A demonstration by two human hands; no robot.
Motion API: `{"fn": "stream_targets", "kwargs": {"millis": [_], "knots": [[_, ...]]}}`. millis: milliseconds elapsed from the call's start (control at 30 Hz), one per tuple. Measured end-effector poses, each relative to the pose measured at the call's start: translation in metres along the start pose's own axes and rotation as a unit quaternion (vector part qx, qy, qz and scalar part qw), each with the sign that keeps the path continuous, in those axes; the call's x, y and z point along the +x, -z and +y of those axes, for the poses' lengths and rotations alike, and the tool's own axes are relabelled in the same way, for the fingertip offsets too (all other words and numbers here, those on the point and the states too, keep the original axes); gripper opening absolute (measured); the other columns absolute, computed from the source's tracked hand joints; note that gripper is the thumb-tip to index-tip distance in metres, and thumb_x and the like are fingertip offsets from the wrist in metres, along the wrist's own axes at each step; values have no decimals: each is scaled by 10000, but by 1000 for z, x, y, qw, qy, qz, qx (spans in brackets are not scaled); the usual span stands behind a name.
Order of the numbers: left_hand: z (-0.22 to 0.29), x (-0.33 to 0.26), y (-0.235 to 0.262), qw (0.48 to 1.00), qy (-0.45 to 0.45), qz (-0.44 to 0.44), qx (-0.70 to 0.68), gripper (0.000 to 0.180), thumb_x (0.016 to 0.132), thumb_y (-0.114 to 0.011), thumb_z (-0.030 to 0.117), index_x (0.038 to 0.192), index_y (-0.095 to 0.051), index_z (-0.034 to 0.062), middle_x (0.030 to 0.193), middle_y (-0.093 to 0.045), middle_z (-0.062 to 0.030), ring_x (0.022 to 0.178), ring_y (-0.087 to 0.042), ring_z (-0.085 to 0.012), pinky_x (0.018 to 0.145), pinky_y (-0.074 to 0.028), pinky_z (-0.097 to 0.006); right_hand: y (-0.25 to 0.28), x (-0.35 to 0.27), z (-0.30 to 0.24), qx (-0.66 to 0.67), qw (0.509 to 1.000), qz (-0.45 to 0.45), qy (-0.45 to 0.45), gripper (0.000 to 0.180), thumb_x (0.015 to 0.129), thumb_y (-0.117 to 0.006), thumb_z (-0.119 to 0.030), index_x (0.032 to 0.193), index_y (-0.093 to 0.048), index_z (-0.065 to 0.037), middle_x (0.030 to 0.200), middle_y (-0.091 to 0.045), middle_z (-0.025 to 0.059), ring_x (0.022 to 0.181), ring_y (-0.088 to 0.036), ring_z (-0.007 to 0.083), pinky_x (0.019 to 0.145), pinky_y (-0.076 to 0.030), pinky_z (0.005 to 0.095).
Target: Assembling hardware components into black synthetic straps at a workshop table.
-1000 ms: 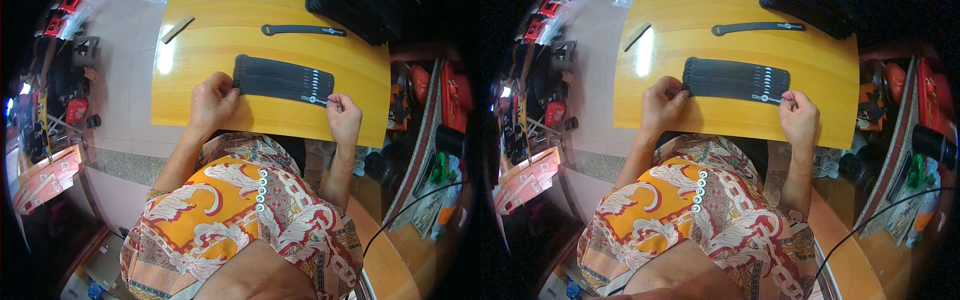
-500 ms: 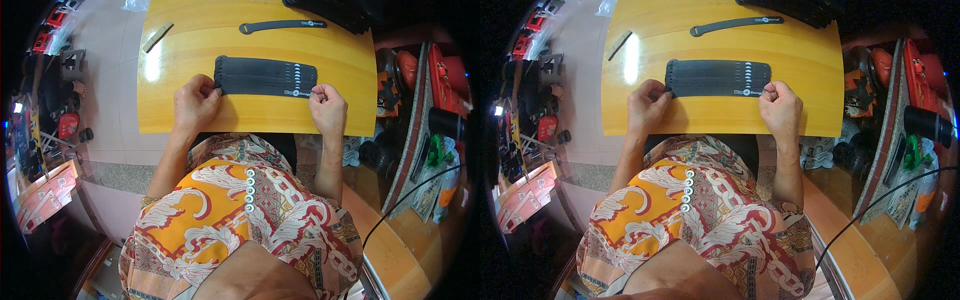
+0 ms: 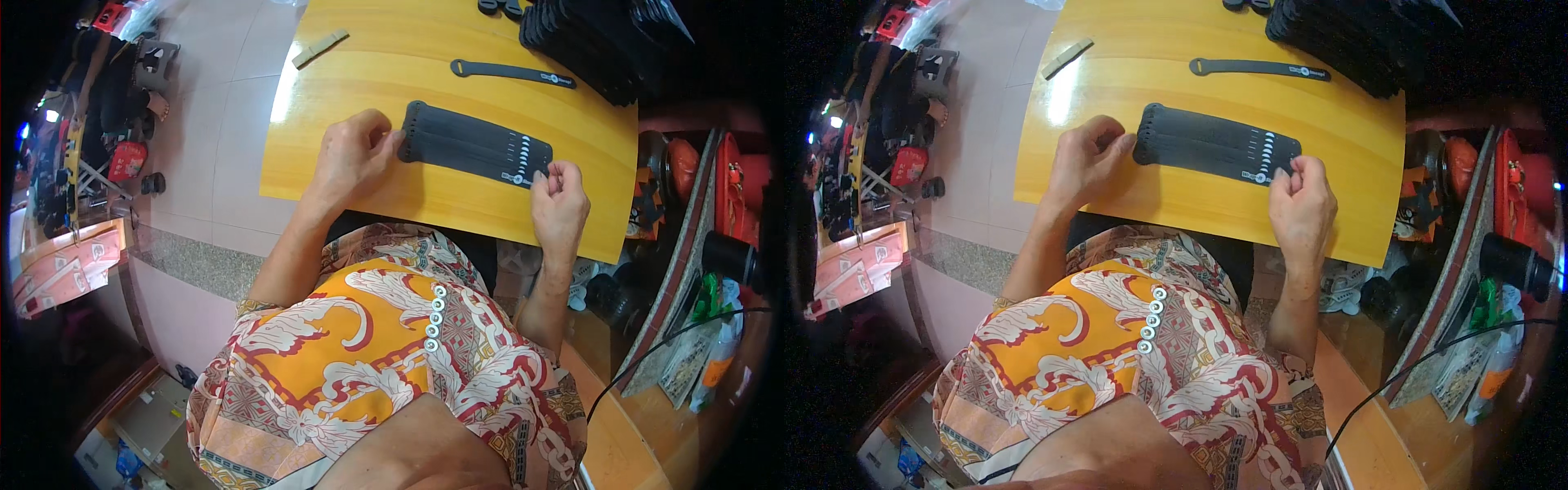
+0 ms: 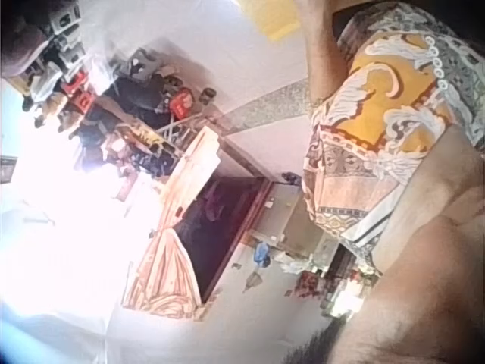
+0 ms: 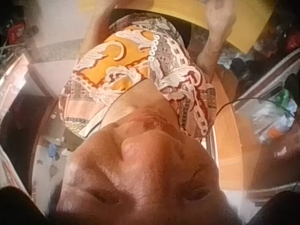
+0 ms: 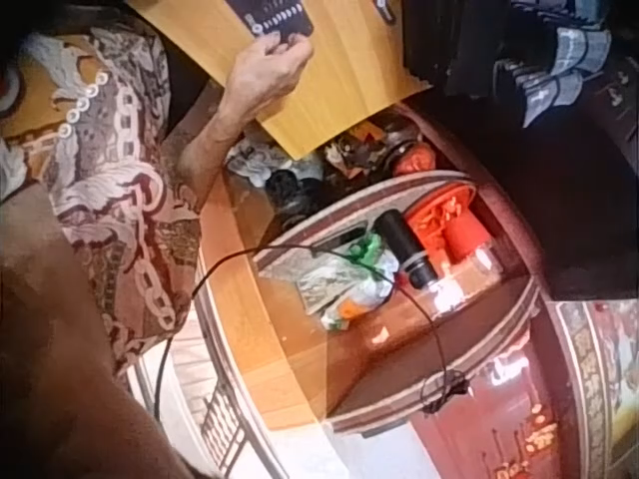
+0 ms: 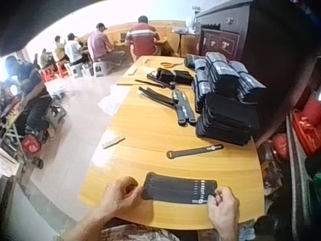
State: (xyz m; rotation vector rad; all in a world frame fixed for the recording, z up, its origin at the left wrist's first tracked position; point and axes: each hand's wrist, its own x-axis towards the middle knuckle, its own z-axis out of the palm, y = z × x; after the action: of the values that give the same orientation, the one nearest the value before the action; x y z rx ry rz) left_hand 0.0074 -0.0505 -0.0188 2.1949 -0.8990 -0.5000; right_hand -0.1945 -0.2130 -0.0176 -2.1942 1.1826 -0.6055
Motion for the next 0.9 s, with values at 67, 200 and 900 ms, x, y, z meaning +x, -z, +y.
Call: {"fn": "stream_targets", "kwargs": {"millis": [67, 200, 900], "knots": [[2, 3, -8, 991, -118, 56, -41, 152, 773, -640, 129, 821, -601, -10, 681, -604, -135, 592, -574, -196, 562, -458, -313, -11, 0, -16, 108, 994, -12, 25, 120, 786, -600, -108, 836, -552, -10, 652, -563, 146, 601, -577, 311, 553, -446, 370], [0, 8, -25, 976, -213, 25, 43, 108, 775, -574, 45, 880, -589, 27, 720, -562, -173, 631, -561, -325, 588, -454, -366, -42, 11, -25, -26, 982, -37, 181, 113, 782, -612, -115, 775, -531, -36, 688, -568, 142, 630, -571, 329, 557, -446, 380], [-34, 8, 22, 959, -259, 55, 103, 202, 710, -638, 64, 911, -628, 50, 948, -593, -108, 853, -562, -286, 729, -458, -353, -39, 4, -28, -36, 989, -56, 132, 83, 784, -586, -112, 807, -540, -48, 752, -581, 128, 688, -578, 321, 593, -456, 391]]}}
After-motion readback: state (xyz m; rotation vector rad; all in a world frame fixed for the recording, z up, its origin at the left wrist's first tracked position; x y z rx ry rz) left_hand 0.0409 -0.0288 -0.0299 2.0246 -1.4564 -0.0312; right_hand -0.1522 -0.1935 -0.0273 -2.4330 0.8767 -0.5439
